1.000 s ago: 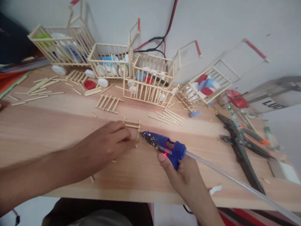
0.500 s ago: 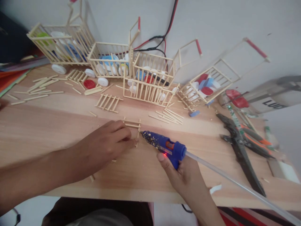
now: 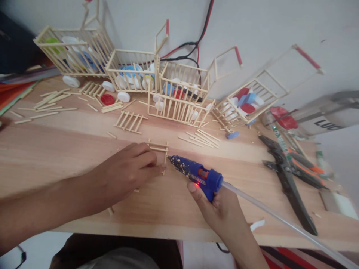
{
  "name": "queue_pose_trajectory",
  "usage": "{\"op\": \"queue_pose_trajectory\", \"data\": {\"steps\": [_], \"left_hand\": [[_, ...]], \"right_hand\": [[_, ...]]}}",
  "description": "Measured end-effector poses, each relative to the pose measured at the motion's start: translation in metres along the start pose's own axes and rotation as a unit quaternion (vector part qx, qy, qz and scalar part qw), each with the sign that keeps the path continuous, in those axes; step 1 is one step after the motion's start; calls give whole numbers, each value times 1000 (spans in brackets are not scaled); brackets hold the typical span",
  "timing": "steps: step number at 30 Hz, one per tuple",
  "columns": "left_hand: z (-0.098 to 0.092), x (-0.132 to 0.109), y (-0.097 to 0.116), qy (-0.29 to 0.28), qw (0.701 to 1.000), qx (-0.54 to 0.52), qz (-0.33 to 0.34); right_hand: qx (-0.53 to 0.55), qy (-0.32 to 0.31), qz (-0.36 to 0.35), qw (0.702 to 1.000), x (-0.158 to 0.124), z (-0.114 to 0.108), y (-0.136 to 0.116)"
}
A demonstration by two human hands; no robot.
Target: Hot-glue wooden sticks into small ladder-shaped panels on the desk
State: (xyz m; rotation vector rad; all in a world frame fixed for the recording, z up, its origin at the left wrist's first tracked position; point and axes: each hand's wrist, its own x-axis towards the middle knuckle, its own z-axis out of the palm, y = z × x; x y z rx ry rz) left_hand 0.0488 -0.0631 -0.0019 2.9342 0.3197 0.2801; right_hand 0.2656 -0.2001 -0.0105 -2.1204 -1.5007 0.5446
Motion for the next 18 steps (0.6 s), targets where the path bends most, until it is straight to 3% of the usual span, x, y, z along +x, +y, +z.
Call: {"op": "queue_pose_trajectory", "data": {"steps": [5,18], "left_hand": [[-1,1,0,-9,1000,0,-2],[-4,1,-1,-23,1000,-5,-2]], "right_hand": [[1,3,4,1000,0,1,4],[21,-5,54,998,-1,-3,-16]]}}
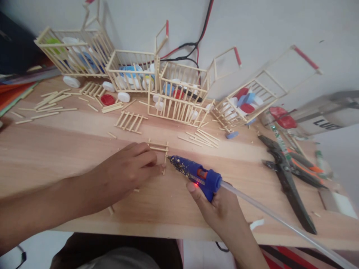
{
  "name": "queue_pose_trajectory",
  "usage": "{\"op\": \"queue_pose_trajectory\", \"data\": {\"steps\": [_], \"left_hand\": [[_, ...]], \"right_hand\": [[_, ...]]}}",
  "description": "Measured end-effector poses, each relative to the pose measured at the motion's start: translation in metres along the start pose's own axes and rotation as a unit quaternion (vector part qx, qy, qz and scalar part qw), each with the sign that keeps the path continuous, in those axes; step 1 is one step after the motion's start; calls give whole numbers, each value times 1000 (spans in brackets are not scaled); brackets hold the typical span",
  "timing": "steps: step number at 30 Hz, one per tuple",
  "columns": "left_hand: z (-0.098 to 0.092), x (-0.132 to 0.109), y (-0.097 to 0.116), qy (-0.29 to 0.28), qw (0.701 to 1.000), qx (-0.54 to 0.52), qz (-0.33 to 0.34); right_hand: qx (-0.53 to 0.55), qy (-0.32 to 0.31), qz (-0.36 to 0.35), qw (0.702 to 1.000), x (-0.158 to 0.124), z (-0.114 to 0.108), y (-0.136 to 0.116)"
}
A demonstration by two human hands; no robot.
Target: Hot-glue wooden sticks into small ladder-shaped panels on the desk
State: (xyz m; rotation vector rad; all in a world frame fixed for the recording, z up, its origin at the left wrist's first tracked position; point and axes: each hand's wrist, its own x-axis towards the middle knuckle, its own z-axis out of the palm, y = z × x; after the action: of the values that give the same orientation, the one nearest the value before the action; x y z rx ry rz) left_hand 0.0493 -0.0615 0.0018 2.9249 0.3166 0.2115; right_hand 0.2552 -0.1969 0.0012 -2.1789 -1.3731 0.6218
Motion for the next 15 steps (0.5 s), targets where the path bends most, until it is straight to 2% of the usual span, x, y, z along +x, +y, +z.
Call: {"op": "queue_pose_trajectory", "data": {"steps": [15], "left_hand": [[0,0,0,11,1000,-2,-6]], "right_hand": [[5,22,-11,1000,-1,2,4]]}}
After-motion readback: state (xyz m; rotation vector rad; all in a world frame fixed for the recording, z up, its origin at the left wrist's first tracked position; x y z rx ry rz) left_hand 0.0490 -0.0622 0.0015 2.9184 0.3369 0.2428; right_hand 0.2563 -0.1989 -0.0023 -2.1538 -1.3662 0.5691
